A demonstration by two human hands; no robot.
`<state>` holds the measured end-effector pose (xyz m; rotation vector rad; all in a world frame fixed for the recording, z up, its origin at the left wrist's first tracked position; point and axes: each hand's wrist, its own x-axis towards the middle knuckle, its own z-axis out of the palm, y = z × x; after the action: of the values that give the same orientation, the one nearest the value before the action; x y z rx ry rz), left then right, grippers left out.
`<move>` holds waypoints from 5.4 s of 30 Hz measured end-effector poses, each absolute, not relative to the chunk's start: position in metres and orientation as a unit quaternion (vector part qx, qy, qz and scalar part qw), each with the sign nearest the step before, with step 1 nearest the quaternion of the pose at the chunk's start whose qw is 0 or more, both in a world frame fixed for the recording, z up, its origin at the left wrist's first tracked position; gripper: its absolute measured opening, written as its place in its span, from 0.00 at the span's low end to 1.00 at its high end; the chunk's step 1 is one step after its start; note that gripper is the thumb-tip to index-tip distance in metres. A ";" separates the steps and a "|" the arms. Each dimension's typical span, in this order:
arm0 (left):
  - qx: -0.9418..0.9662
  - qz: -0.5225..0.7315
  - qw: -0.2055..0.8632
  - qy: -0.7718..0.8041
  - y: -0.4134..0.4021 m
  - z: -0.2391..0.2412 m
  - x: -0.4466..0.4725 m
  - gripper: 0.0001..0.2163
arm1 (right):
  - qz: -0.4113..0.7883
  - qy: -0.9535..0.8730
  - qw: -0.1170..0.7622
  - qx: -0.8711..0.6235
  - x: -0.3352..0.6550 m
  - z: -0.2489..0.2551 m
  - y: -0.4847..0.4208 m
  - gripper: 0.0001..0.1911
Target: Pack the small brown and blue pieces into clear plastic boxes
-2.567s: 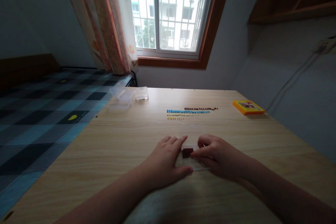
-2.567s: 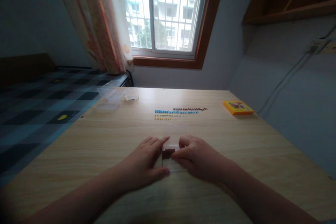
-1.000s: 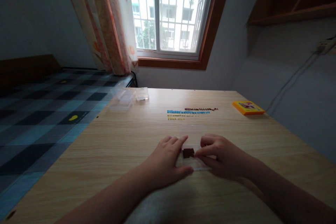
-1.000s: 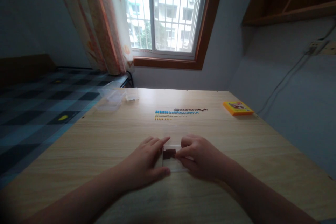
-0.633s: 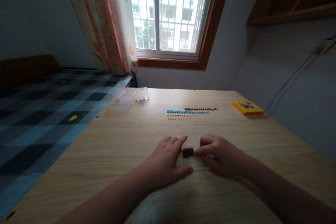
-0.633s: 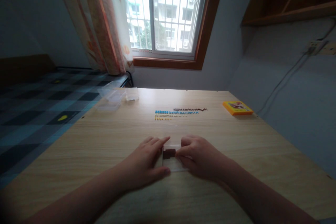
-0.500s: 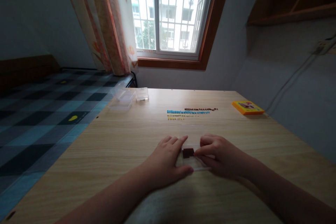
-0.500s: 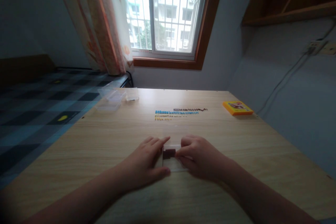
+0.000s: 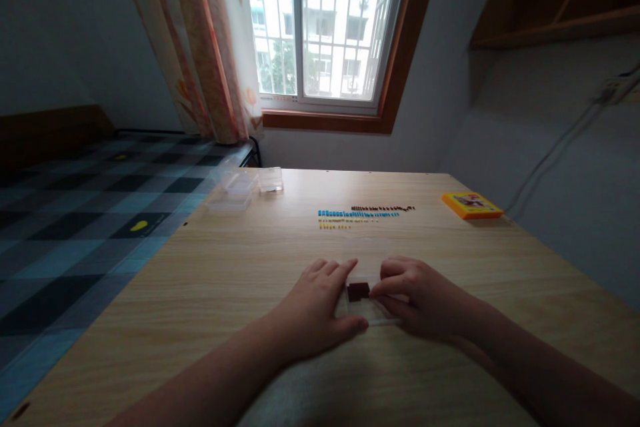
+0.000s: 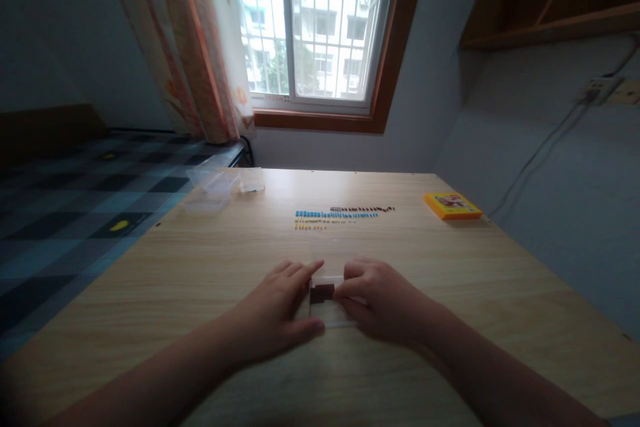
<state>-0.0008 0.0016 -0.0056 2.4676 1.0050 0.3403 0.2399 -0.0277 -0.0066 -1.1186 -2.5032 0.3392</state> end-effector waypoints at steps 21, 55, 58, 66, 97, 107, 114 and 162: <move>0.891 0.134 0.234 0.366 0.003 -0.007 -0.002 0.38 | 0.106 -0.742 0.439 -0.495 0.260 -0.025 0.007 0.08; 0.879 0.121 0.249 0.388 0.002 -0.002 -0.005 0.38 | -0.126 -0.607 0.501 -0.604 0.322 -0.059 0.129 0.14; 0.874 0.126 0.259 0.390 0.001 -0.001 -0.006 0.38 | -0.131 -0.588 0.505 -0.617 0.332 -0.062 0.143 0.15; 0.864 0.114 0.280 0.403 0.004 -0.004 -0.006 0.39 | -0.135 -0.561 0.522 -0.628 0.352 -0.069 0.155 0.15; 0.864 0.121 0.274 0.404 0.005 0.003 -0.004 0.36 | -0.125 -0.643 0.336 -0.676 0.376 -0.070 0.147 0.10; 0.856 0.124 0.288 0.410 0.004 0.002 -0.004 0.35 | -0.135 -0.619 0.358 -0.685 0.378 -0.068 0.147 0.12; 0.862 0.104 0.282 0.409 0.008 -0.004 -0.005 0.36 | -0.137 -0.620 0.355 -0.686 0.377 -0.066 0.145 0.11; 0.875 0.137 0.263 0.382 0.005 -0.005 -0.008 0.35 | -0.124 -0.630 0.295 -0.708 0.377 -0.076 0.143 0.09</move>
<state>-0.0084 0.0047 -0.0046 2.3668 1.0336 0.3707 0.3769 0.1433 -0.0755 -1.8830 -1.6755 -0.3291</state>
